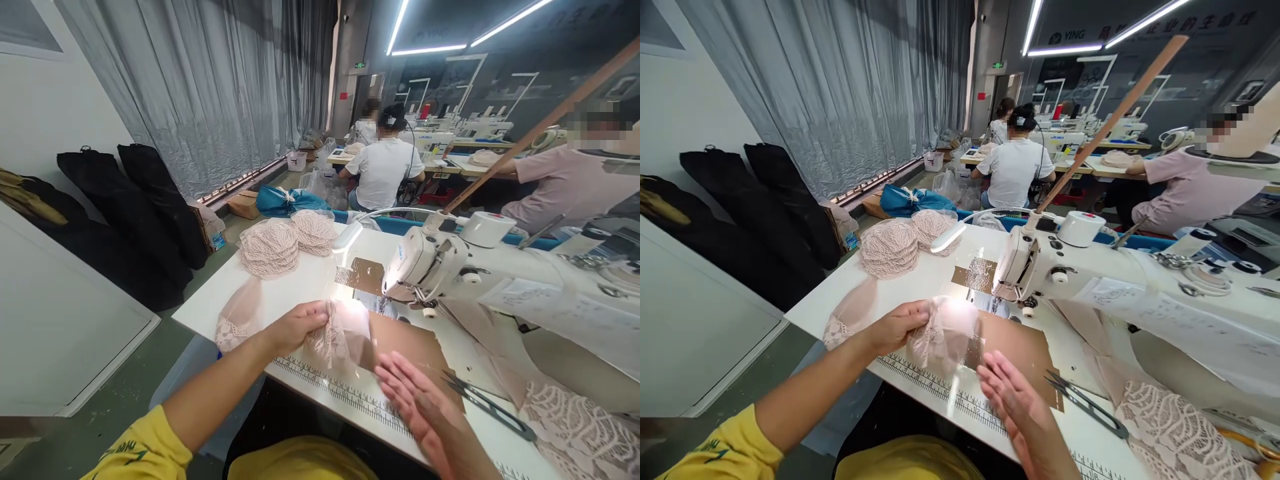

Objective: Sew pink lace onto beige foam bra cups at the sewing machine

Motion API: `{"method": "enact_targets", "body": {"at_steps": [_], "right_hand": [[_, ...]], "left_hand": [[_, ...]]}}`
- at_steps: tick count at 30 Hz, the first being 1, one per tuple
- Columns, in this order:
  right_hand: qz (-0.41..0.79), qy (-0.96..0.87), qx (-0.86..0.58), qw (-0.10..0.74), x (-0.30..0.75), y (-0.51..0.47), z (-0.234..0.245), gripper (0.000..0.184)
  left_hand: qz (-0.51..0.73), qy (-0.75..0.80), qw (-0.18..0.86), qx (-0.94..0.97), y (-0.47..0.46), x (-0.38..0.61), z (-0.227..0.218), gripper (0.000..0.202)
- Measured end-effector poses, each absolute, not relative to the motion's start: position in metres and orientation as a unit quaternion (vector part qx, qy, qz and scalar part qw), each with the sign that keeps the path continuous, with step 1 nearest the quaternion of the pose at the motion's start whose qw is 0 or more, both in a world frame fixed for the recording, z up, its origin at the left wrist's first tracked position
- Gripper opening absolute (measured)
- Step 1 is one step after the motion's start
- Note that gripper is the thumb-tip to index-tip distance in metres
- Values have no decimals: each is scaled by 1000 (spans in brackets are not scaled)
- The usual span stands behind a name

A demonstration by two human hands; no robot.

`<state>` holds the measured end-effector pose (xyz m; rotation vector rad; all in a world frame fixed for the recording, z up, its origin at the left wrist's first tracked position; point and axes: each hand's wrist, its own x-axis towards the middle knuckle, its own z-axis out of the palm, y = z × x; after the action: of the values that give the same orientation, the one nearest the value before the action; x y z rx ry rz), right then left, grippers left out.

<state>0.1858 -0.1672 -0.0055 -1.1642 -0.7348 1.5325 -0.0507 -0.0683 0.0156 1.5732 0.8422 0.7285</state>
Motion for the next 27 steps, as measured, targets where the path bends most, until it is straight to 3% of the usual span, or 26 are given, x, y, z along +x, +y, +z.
{"method": "enact_targets", "body": {"at_steps": [3,6,9,12,14,15,18,21,24,27], "right_hand": [[725,-254,-391,507,155,-161,3,60],[733,-226,-353,536,136,-151,8,59],[697,-204,-364,583,135,-147,10,65],[665,-208,-407,590,137,-150,11,66],[652,-230,-432,580,135,-154,12,57],[648,-244,-439,572,133,-157,12,52],[645,-279,-451,550,129,-162,13,39],[656,-280,-447,539,132,-169,15,38],[683,-265,-438,521,145,-183,15,50],[628,-345,-488,498,163,-194,13,45]], "left_hand": [[395,271,754,450,-96,-43,6,46],[412,263,779,392,-115,-36,-3,45],[421,327,694,484,-125,-39,-4,52],[400,375,520,655,-131,-43,0,81],[360,343,461,735,-134,-39,3,96],[345,323,460,752,-135,-35,3,90],[361,304,491,733,-136,-20,-2,44],[412,330,532,663,-132,-14,-8,43],[423,363,625,546,-122,-26,-5,43],[426,412,587,551,-115,-58,10,41]]}}
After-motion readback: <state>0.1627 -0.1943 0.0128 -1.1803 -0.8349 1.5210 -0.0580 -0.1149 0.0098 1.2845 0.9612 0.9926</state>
